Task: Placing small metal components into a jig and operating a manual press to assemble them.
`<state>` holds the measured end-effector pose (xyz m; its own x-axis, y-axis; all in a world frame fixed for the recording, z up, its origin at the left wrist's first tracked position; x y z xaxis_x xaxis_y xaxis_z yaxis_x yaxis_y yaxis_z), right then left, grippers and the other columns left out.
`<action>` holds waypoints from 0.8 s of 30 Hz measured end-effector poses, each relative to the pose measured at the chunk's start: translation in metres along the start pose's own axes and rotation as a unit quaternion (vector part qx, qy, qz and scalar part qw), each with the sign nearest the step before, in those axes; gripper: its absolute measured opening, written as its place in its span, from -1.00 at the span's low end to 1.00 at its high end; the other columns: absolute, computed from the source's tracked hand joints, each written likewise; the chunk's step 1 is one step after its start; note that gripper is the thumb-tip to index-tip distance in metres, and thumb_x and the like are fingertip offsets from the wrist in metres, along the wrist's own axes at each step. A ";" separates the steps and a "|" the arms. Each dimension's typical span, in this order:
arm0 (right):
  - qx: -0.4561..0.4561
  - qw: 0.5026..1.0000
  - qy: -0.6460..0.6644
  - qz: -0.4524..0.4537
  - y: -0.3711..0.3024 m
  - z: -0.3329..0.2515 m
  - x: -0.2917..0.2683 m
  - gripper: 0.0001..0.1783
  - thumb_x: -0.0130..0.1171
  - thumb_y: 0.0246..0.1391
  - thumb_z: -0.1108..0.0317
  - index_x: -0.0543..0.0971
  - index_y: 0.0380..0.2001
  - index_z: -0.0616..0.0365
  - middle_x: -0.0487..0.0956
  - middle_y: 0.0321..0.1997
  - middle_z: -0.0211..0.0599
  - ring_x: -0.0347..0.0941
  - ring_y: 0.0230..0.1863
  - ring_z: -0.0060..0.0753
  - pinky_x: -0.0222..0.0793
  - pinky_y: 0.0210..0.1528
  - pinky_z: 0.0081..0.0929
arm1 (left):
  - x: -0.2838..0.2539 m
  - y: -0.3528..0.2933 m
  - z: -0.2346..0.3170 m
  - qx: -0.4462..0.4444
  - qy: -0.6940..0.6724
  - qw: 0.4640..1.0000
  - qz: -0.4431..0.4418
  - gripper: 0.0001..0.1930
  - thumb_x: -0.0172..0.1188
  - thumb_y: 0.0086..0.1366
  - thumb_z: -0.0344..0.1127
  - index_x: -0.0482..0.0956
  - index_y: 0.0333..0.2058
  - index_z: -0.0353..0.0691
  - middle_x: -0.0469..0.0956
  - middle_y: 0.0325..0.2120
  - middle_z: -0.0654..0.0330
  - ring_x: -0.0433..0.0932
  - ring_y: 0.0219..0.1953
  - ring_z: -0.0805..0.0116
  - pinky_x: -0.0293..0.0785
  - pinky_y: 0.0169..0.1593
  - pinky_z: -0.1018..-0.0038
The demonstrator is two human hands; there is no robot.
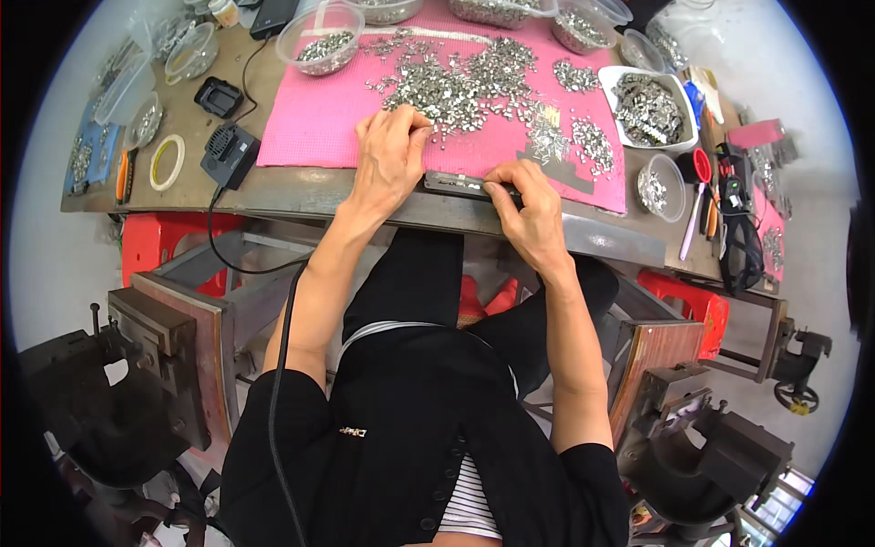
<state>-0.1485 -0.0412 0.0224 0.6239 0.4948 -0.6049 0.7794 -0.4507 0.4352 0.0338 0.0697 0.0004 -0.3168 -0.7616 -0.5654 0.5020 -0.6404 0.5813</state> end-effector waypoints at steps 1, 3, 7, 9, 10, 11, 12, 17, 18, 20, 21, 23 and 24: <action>-0.017 1.000 -0.014 0.009 -0.001 0.000 0.001 -0.86 0.33 0.03 0.56 0.57 -0.34 0.22 0.55 -0.35 -0.22 0.47 -0.26 -0.10 0.34 -0.17 -0.23 | -0.001 -0.001 0.001 0.000 0.000 1.000 0.000 -0.93 0.29 0.27 -0.40 0.59 -0.30 -0.18 0.59 -0.41 0.26 0.52 -0.29 0.22 0.29 0.04 0.25; -0.029 0.999 -0.031 0.018 -0.003 0.000 0.004 -0.85 0.33 0.01 0.56 0.57 -0.33 0.20 0.56 -0.34 -0.23 0.47 -0.26 -0.11 0.33 -0.16 -0.24 | -0.002 -0.001 0.005 0.000 -0.010 1.000 -0.009 -0.93 0.30 0.26 -0.45 0.58 -0.31 -0.21 0.60 -0.40 0.19 0.54 -0.32 0.20 0.40 -0.09 0.31; -0.069 0.993 -0.091 0.037 -0.006 -0.005 0.005 -0.84 0.35 -0.01 0.56 0.59 -0.33 0.15 0.58 -0.30 -0.30 0.48 -0.25 -0.17 0.33 -0.14 -0.25 | -0.004 -0.003 0.004 -0.024 -0.045 0.999 -0.015 -0.89 0.31 0.26 -0.47 0.62 -0.24 -0.25 0.62 -0.38 0.15 0.57 -0.29 0.23 0.48 -0.16 0.35; -0.087 0.990 -0.104 0.027 -0.006 -0.009 0.001 -0.85 0.35 0.00 0.54 0.61 -0.33 0.15 0.59 -0.28 -0.33 0.49 -0.23 -0.20 0.32 -0.14 -0.28 | -0.004 -0.002 0.004 -0.065 -0.109 0.992 0.000 -0.85 0.31 0.27 -0.47 0.67 -0.18 -0.26 0.63 -0.36 0.13 0.60 -0.27 0.25 0.53 -0.20 0.40; -0.104 0.988 -0.116 0.017 -0.006 -0.011 -0.001 -0.87 0.36 0.01 0.53 0.63 -0.33 0.14 0.61 -0.26 -0.36 0.49 -0.22 -0.24 0.31 -0.15 -0.31 | -0.005 -0.003 0.003 -0.065 -0.108 0.992 0.001 -0.85 0.31 0.27 -0.47 0.67 -0.18 -0.26 0.63 -0.36 0.13 0.60 -0.27 0.25 0.53 -0.20 0.40; -0.105 0.988 -0.116 0.017 -0.004 -0.012 -0.004 -0.87 0.36 0.01 0.53 0.63 -0.33 0.14 0.61 -0.26 -0.36 0.49 -0.22 -0.24 0.31 -0.15 -0.31 | -0.005 -0.004 0.001 -0.057 -0.101 0.993 -0.005 -0.85 0.32 0.25 -0.45 0.68 -0.19 -0.22 0.65 -0.36 0.14 0.59 -0.27 0.20 0.50 -0.16 0.35; -0.100 0.989 -0.113 -0.001 -0.002 -0.013 -0.006 -0.87 0.35 0.02 0.52 0.65 -0.32 0.14 0.61 -0.27 -0.36 0.50 -0.23 -0.23 0.30 -0.15 -0.31 | -0.005 -0.004 0.000 -0.050 -0.094 0.994 -0.010 -0.85 0.32 0.23 -0.43 0.70 -0.20 -0.18 0.67 -0.36 0.16 0.57 -0.26 0.15 0.46 -0.13 0.30; -0.060 0.993 -0.100 -0.034 0.022 -0.001 0.000 -0.89 0.28 0.09 0.47 0.68 -0.28 0.11 0.53 -0.39 -0.29 0.50 -0.25 -0.20 0.30 -0.11 -0.24 | -0.004 -0.007 0.000 -0.082 -0.094 0.992 0.001 -0.88 0.33 0.22 -0.42 0.70 -0.25 -0.19 0.66 -0.39 0.19 0.56 -0.29 0.16 0.45 -0.12 0.30; -0.060 0.993 -0.101 -0.033 0.030 0.005 0.006 -0.89 0.28 0.09 0.47 0.68 -0.28 0.11 0.53 -0.39 -0.29 0.50 -0.25 -0.20 0.30 -0.11 -0.24 | -0.004 -0.006 0.000 -0.081 -0.092 0.992 0.007 -0.88 0.33 0.22 -0.41 0.70 -0.25 -0.18 0.65 -0.39 0.21 0.56 -0.28 0.17 0.43 -0.11 0.30; -0.091 0.990 -0.105 -0.025 0.047 0.013 0.020 -0.80 0.26 0.09 0.51 0.72 -0.21 0.06 0.55 -0.42 -0.27 0.51 -0.34 -0.16 0.33 -0.15 -0.30 | -0.004 -0.004 0.000 -0.054 -0.073 0.996 0.008 -0.88 0.34 0.21 -0.40 0.70 -0.25 -0.17 0.65 -0.39 0.22 0.55 -0.27 0.19 0.40 -0.10 0.31; -0.081 0.990 -0.113 -0.032 0.054 0.018 0.028 -0.79 0.27 0.09 0.47 0.73 -0.20 0.01 0.52 -0.43 -0.28 0.50 -0.32 -0.17 0.33 -0.16 -0.28 | -0.006 -0.002 0.001 -0.029 -0.053 0.998 0.010 -0.88 0.34 0.21 -0.40 0.70 -0.26 -0.16 0.65 -0.39 0.24 0.54 -0.26 0.20 0.38 -0.08 0.31; -0.095 0.983 -0.152 -0.029 0.063 0.021 0.037 -0.80 0.28 0.09 0.45 0.73 -0.20 0.00 0.51 -0.42 -0.29 0.50 -0.30 -0.18 0.32 -0.17 -0.27 | -0.012 -0.001 0.003 -0.032 -0.033 0.999 0.002 -0.88 0.35 0.22 -0.41 0.70 -0.25 -0.19 0.66 -0.35 0.23 0.55 -0.24 0.22 0.41 -0.06 0.33; -0.109 0.975 -0.192 -0.026 0.065 0.021 0.041 -0.81 0.30 0.08 0.42 0.73 -0.20 0.00 0.50 -0.41 -0.30 0.50 -0.28 -0.19 0.32 -0.17 -0.25 | -0.013 -0.001 0.002 -0.035 -0.013 0.999 -0.008 -0.87 0.36 0.22 -0.42 0.70 -0.24 -0.21 0.68 -0.32 0.22 0.56 -0.21 0.23 0.44 -0.05 0.35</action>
<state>-0.0736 -0.0660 0.0119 0.5479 0.1787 -0.8173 0.8294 -0.2434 0.5028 0.0358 0.0800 0.0090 -0.3454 -0.7545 -0.5581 0.5510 -0.6444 0.5302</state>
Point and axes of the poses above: each hand's wrist, its own y-axis towards the middle knuckle, its own x-axis out of the palm, z = x × y, the point moved 3 cm from there along y, towards the middle knuckle
